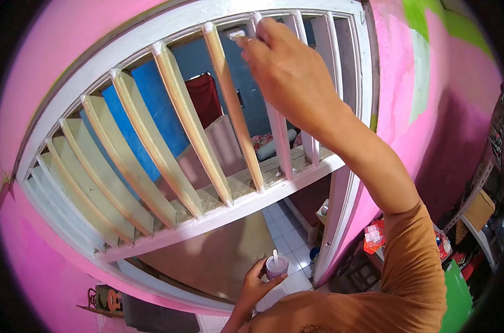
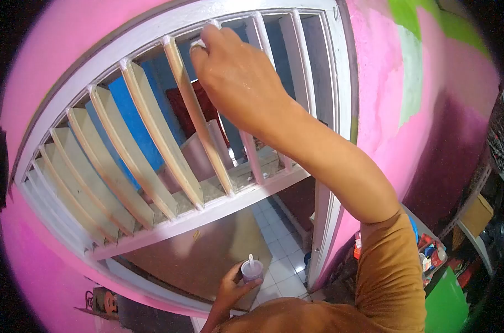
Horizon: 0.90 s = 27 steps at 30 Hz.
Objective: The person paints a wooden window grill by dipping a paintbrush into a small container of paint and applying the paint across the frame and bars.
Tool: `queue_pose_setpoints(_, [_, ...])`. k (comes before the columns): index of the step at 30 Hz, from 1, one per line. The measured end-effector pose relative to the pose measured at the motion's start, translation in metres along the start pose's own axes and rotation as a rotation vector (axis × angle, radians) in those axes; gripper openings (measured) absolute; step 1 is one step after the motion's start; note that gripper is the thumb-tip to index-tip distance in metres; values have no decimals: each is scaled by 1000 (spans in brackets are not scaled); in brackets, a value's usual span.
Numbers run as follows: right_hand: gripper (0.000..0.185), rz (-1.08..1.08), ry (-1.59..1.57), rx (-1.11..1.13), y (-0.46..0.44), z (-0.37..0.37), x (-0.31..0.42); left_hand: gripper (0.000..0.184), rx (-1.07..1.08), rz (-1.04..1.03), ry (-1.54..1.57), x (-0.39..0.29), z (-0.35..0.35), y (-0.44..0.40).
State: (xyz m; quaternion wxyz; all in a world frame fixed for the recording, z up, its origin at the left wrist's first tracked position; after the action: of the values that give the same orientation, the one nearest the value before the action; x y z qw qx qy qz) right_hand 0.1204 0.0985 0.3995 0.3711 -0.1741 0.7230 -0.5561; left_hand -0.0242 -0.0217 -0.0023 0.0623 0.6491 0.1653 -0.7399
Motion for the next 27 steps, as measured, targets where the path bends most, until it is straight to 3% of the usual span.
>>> queue_pose_setpoints(3, [26,-13,-54,-185,5,15,3,60,2,-14,-4,5,-1,1])
queue_pose_setpoints(7, [30,-39,-72,-103,20,31,15,62,-19,-31,-2,15,2,-1])
queue_pose_setpoints(14, [28,-6,-47,-166,7,5,0,63,-3,-74,-59,6,0,-2])
queue_pose_setpoints(20, [25,-119,-98,-168,24,43,16,61,-14,-4,7,-2,0,1])
queue_pose_setpoints(27, [17,-39,-55,-71,14,1,4,62,17,1,-47,-4,2,0])
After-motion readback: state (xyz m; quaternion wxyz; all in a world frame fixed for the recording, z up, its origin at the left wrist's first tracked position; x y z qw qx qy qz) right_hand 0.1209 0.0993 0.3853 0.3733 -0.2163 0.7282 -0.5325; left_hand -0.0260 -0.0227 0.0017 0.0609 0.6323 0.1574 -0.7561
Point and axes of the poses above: each hand's wrist, its own y-axis away from the middle knuckle, its own z-axis out of the back of the hand, x = y × z, the point moved 5 cm from there along -y, towards the middle knuckle, and after that the axes turned 12 degrees about -x, right-handed, at the moved point
